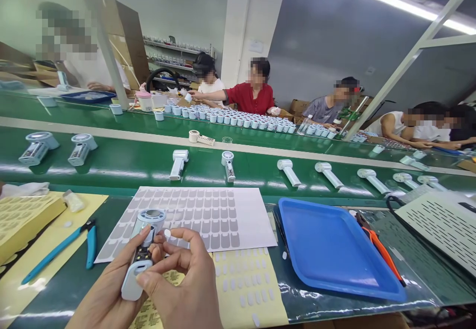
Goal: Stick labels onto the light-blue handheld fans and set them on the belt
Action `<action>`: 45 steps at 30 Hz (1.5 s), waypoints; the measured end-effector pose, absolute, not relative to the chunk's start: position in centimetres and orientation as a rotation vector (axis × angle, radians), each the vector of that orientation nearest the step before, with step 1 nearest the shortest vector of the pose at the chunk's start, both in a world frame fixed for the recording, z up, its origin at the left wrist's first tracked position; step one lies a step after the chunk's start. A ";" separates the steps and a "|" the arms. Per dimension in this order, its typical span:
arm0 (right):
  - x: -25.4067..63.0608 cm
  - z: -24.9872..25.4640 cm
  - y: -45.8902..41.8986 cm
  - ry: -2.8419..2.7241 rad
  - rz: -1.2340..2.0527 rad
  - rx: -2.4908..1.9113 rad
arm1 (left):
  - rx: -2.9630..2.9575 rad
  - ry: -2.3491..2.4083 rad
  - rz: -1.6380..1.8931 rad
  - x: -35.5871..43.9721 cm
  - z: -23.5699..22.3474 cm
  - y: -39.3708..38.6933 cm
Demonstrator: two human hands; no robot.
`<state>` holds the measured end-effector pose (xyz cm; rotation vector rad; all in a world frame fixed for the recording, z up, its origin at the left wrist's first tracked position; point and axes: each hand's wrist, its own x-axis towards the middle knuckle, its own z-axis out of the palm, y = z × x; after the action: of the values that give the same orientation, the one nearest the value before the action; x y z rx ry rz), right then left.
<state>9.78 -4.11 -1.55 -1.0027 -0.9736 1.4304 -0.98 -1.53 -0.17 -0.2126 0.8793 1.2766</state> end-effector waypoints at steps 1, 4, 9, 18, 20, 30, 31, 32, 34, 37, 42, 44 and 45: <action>9.8 -1.5 -4.1 -0.978 1.426 -1.002 | -0.209 0.881 1.279 -1.0 -0.2 -1.5; 9.7 -1.5 -4.1 -0.983 1.410 -1.011 | -0.201 0.873 1.283 -0.9 -0.2 -1.5; 9.7 -1.4 -4.0 -0.989 1.390 -1.028 | -0.226 0.891 1.283 -0.9 -0.2 -1.4; 8.7 -1.7 -4.9 -1.198 0.982 -1.208 | -0.260 0.840 1.314 -0.3 0.0 -1.9; 9.1 -1.9 -4.8 -1.168 1.012 -1.269 | -0.261 0.851 1.259 -0.5 0.1 -2.1; 14.2 -8.4 -3.8 -1.519 1.003 -1.312 | 0.593 1.254 1.189 -4.1 -5.2 -2.8; 14.4 -8.8 -3.9 -1.559 1.008 -1.334 | 0.652 1.254 1.158 -4.4 -6.0 -2.8; 14.4 -9.1 -4.1 -1.583 1.020 -1.359 | 0.694 1.250 1.130 -4.6 -6.6 -2.8; 14.3 -9.6 -4.4 -1.628 1.021 -1.410 | 0.734 1.233 1.099 -4.8 -7.5 -2.8; 14.1 -10.0 -4.7 -1.721 0.869 -1.445 | 0.738 1.235 1.098 -4.6 -7.8 -2.7; 14.4 -10.0 -4.9 -1.701 0.915 -1.362 | 0.738 1.267 1.100 -4.4 -7.7 -2.8; 14.7 -9.3 -5.0 -1.593 1.050 -1.262 | 0.761 1.287 1.094 -4.4 -7.7 -2.8; 14.8 -8.9 -5.0 -1.537 1.104 -1.206 | 0.778 1.302 1.082 -4.5 -7.8 -2.8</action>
<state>14.81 -5.04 -8.90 -1.2059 -1.5373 1.1044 -4.47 -2.80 -7.75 0.7780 1.3020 1.0822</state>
